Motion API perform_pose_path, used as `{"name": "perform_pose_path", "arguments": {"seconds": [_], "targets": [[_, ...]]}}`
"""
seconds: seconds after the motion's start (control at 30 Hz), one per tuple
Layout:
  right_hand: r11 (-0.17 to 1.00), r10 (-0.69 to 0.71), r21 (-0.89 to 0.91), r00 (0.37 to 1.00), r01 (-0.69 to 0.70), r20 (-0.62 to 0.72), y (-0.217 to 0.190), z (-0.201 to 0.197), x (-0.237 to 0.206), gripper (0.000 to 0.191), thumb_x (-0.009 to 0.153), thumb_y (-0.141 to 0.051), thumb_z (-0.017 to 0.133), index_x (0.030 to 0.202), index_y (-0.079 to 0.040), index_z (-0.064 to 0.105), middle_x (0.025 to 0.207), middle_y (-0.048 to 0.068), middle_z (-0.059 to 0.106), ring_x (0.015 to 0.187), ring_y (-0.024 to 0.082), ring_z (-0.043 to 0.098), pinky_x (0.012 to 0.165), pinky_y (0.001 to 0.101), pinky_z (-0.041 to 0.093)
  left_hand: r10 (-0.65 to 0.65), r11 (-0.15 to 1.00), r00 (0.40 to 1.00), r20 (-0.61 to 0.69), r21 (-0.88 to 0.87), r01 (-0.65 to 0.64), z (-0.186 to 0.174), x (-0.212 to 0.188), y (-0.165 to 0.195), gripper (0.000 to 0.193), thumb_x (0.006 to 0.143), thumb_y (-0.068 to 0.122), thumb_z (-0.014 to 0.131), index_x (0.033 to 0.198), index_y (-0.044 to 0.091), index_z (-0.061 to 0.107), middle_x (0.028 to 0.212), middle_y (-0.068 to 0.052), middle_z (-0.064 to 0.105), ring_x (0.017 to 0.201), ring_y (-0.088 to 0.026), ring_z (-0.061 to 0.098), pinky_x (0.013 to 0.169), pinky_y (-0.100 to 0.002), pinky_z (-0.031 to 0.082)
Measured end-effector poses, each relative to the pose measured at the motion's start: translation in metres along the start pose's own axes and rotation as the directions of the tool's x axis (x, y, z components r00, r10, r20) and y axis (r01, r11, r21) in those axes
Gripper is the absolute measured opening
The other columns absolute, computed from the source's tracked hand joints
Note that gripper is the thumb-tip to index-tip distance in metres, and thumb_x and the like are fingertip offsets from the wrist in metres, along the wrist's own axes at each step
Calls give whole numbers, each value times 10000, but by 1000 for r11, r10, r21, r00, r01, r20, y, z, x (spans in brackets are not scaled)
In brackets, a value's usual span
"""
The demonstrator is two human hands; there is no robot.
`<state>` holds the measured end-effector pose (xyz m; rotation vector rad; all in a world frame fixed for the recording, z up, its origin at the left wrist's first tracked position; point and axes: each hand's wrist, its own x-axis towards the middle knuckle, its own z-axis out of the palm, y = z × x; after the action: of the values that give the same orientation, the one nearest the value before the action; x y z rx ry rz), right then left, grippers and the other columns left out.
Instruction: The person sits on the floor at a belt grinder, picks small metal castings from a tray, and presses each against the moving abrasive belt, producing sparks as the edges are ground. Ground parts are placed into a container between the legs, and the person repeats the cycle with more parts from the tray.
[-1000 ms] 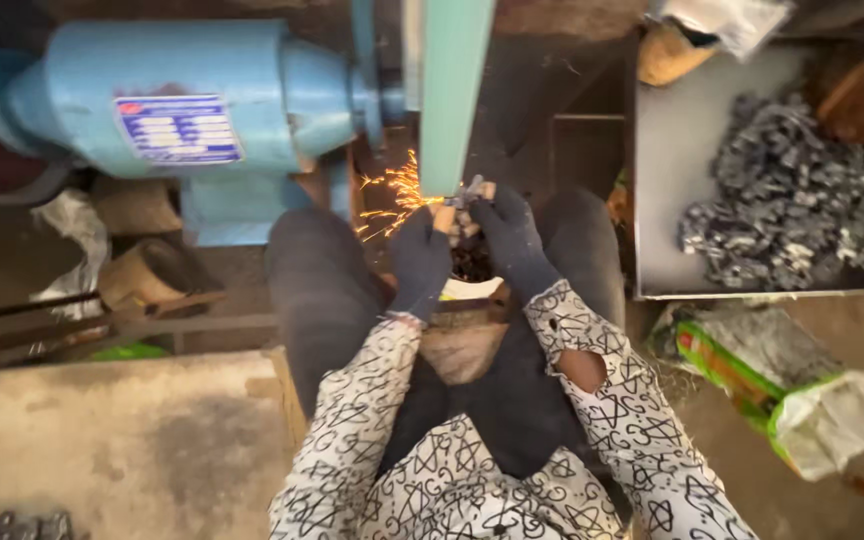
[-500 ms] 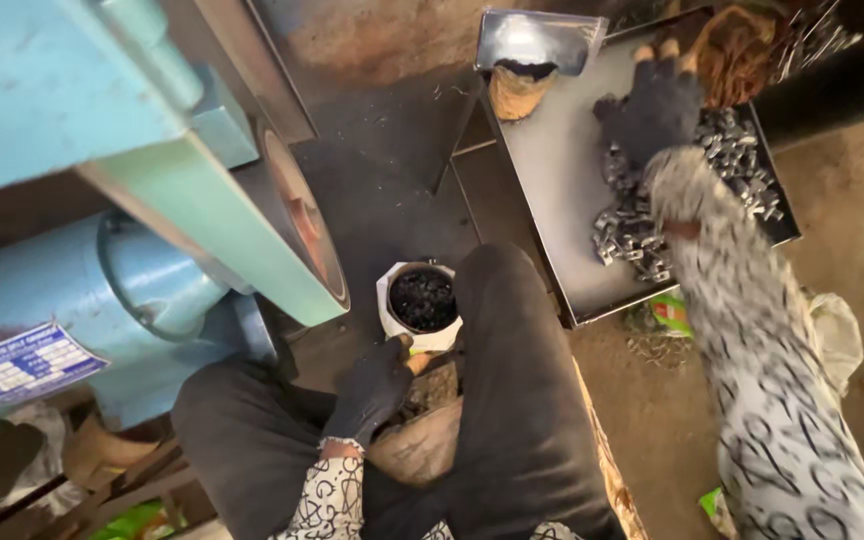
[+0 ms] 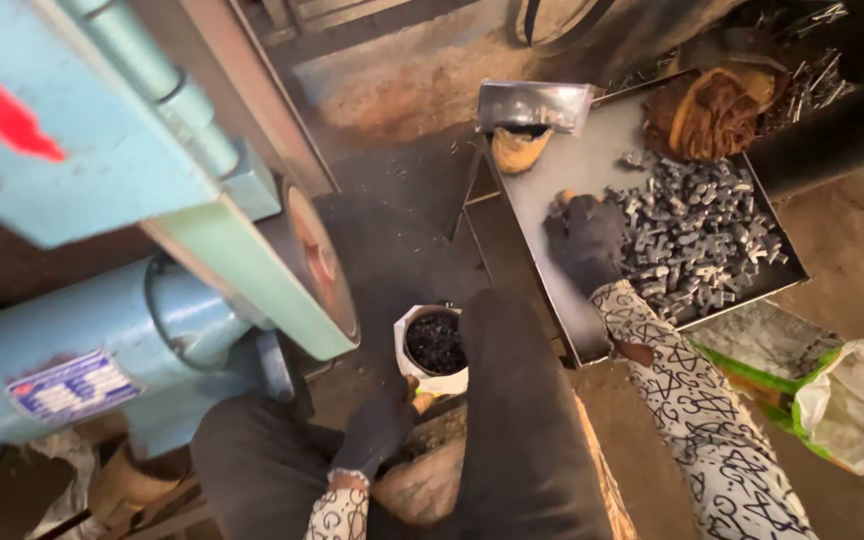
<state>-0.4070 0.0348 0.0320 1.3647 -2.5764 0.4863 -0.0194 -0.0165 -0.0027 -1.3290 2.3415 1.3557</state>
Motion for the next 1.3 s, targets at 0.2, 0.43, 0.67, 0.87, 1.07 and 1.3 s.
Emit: {"name": "perform_pose_path", "arguments": {"seconds": [0.2, 0.43, 0.67, 0.87, 1.07, 1.3], "targets": [[935, 187, 352, 896, -37, -402, -58, -39, -19, 164, 994, -163, 695, 1105, -51, 652, 960, 161, 699, 901, 379, 669, 804, 486, 505, 42, 996, 998, -51, -82, -46, -12, -9, 3, 420, 956, 426, 631, 1140, 56, 708, 1107, -201, 738, 1096, -371, 697, 889, -448, 532], [685, -277, 728, 928, 10, 248, -210, -28, -126, 260, 863, -273, 761, 1001, -58, 714, 868, 102, 723, 791, 254, 707, 707, 386, 557, -2, -8, 956, -294, -956, -294, -21, -6, -11, 396, 1069, 324, 542, 1282, -7, 582, 1104, -137, 658, 970, -209, 650, 856, -366, 554], [392, -458, 721, 558, -572, 692, -239, -12, -158, 227, 965, -234, 666, 963, -16, 729, 778, 24, 694, 702, 94, 640, 628, 273, 519, 45, 266, 952, -304, -915, -305, -41, -42, -29, 363, 1030, 268, 571, 1243, -18, 639, 972, -81, 705, 733, -128, 618, 617, -260, 500], [316, -409, 740, 619, -593, 670, -250, 9, -168, 218, 1007, -180, 631, 964, 19, 709, 767, 35, 673, 672, 84, 607, 599, 260, 500, -99, 271, 941, -323, -919, -287, -38, -35, -22, 349, 1074, 274, 554, 1192, -43, 639, 813, -83, 663, 609, -122, 589, 506, -262, 447], [389, -378, 860, 794, -331, 476, -249, 22, -142, 232, 962, -201, 648, 1060, -1, 710, 816, 56, 728, 723, 94, 654, 647, 307, 526, -115, 531, 891, -439, -785, -318, -26, -18, -39, 299, 1058, 256, 581, 1095, -10, 712, 802, -92, 690, 663, -135, 621, 610, -290, 482], [608, -371, 735, 710, -302, 599, -244, 40, -137, 348, 983, -336, 675, 934, 7, 707, 692, 100, 666, 664, 135, 615, 600, 368, 485, -123, 673, 824, -553, -657, -340, -26, -9, -47, 271, 1004, 220, 637, 1108, -17, 714, 976, -70, 747, 914, -132, 664, 820, -301, 525]]}}
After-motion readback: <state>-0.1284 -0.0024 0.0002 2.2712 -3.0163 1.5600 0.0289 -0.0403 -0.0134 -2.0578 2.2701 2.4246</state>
